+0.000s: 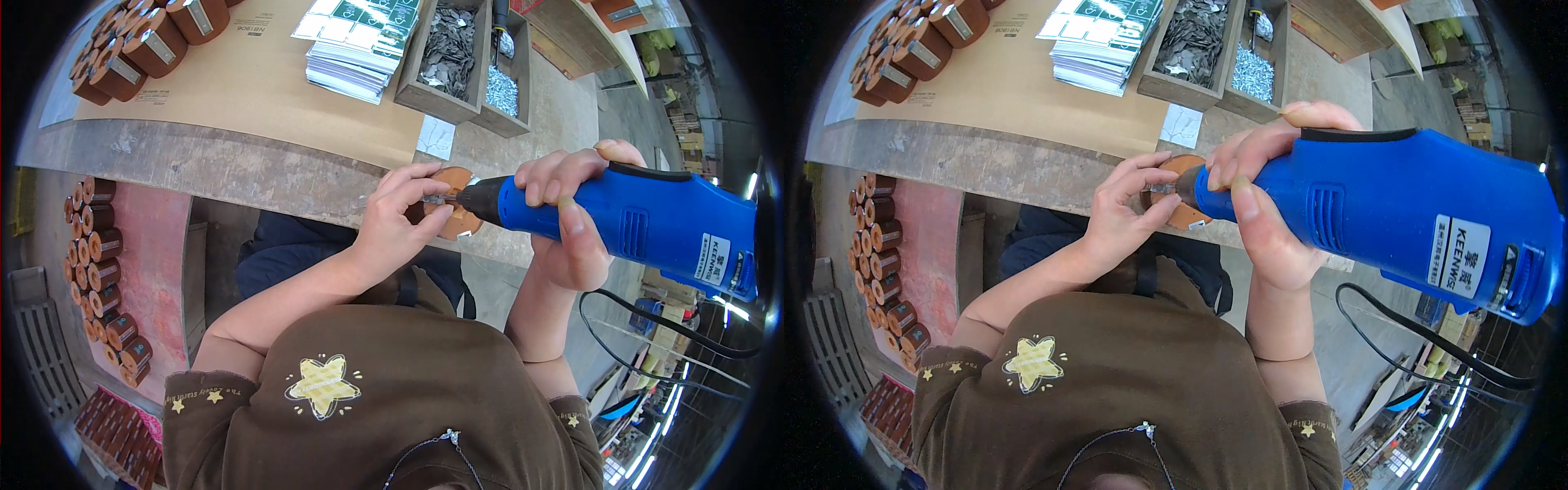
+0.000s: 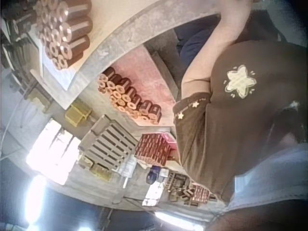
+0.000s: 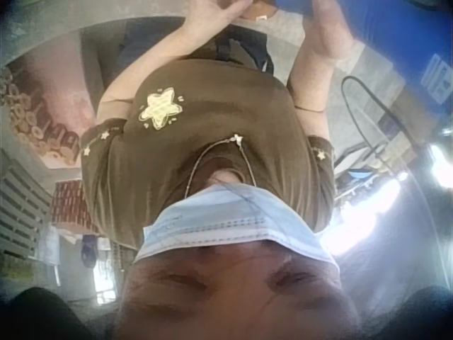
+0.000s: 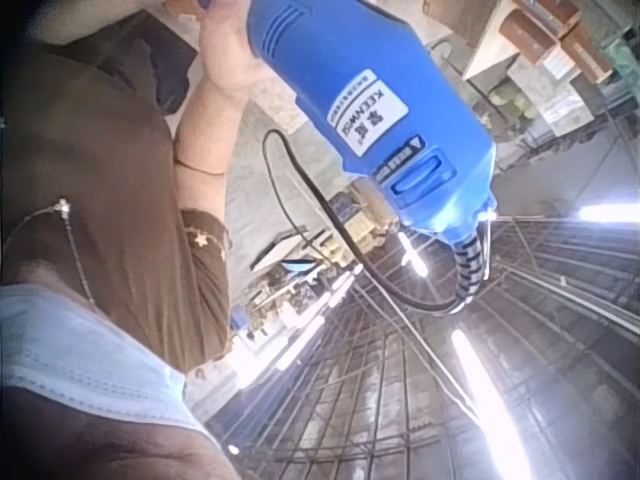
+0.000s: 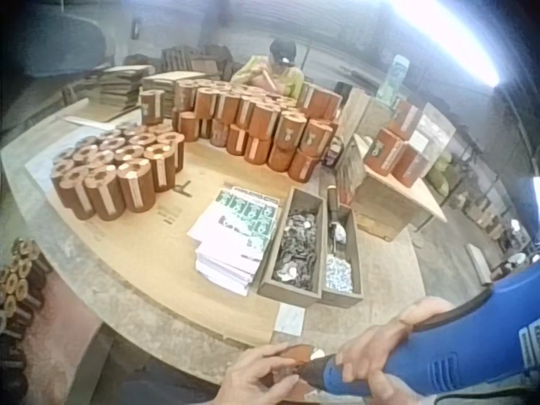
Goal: Assembling small metal components onto orange cylindrical blocks using an electric screwdriver and a manual screwdriver.
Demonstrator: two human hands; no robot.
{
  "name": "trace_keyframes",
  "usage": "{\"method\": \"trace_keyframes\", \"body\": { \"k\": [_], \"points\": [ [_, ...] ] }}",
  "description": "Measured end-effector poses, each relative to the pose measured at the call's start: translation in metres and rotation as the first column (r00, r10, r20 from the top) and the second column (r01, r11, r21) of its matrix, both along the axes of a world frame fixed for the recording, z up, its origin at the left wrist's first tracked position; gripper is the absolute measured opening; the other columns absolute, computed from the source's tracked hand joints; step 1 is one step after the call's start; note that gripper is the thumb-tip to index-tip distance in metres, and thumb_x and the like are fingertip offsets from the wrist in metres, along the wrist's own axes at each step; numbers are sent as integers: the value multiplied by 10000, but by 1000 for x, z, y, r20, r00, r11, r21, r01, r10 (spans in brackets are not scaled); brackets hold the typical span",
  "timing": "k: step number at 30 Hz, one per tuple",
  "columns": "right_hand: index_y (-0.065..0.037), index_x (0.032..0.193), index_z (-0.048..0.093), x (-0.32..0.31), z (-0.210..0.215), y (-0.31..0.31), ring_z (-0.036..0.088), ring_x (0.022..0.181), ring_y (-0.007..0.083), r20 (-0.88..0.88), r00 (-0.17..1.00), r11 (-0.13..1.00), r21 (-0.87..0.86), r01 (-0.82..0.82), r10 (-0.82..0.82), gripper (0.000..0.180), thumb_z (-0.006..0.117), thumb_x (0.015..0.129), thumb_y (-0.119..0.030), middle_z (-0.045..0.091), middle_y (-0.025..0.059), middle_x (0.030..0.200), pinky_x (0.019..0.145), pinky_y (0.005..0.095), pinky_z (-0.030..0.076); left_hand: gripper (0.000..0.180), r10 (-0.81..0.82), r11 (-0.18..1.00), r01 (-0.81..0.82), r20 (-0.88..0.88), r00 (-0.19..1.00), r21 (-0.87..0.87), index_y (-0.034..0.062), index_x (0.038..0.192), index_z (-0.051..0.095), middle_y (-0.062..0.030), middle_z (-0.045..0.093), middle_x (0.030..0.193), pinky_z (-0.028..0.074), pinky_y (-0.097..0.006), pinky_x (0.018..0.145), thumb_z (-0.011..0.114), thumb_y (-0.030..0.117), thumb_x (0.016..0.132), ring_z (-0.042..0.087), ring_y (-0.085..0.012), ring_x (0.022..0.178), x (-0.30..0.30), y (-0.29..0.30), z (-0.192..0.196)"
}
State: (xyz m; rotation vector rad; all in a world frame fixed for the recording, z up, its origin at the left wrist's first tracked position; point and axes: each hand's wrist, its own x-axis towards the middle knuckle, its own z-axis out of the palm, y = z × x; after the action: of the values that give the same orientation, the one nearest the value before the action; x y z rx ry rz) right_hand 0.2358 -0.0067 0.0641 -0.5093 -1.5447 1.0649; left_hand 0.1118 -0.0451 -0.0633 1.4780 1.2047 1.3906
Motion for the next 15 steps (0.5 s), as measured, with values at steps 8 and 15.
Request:
{"method": "trace_keyframes", "body": {
  "k": [8, 15],
  "points": [
    [-10, 1143, 325, 2, -3, 0, 513, 657, 202, -5, 1000, 999, 18, -28, 28, 502, 540, 696, -89, 491, 84, 731, 656, 365, 427, 220, -11, 1000, 11, 2, 1000, -13, 36, 886, 609, -122, 546, 1073, 428, -296, 800, 645, 46, 669, 539, -219, 968, 1, -1, 1],
    [-11, 1149, 314, -1, -2, -1, 510, 657, 194, 32, 999, 999, 0, -32, 32, 511, 539, 693, -64, 488, 74, 721, 664, 359, 426, 217, -12, 1000, 12, 5, 1000, -18, 37, 889, 607, -124, 542, 1077, 420, -302, 813, 646, 44, 676, 528, -223, 996, 1, -1, 0]
  ]
}}
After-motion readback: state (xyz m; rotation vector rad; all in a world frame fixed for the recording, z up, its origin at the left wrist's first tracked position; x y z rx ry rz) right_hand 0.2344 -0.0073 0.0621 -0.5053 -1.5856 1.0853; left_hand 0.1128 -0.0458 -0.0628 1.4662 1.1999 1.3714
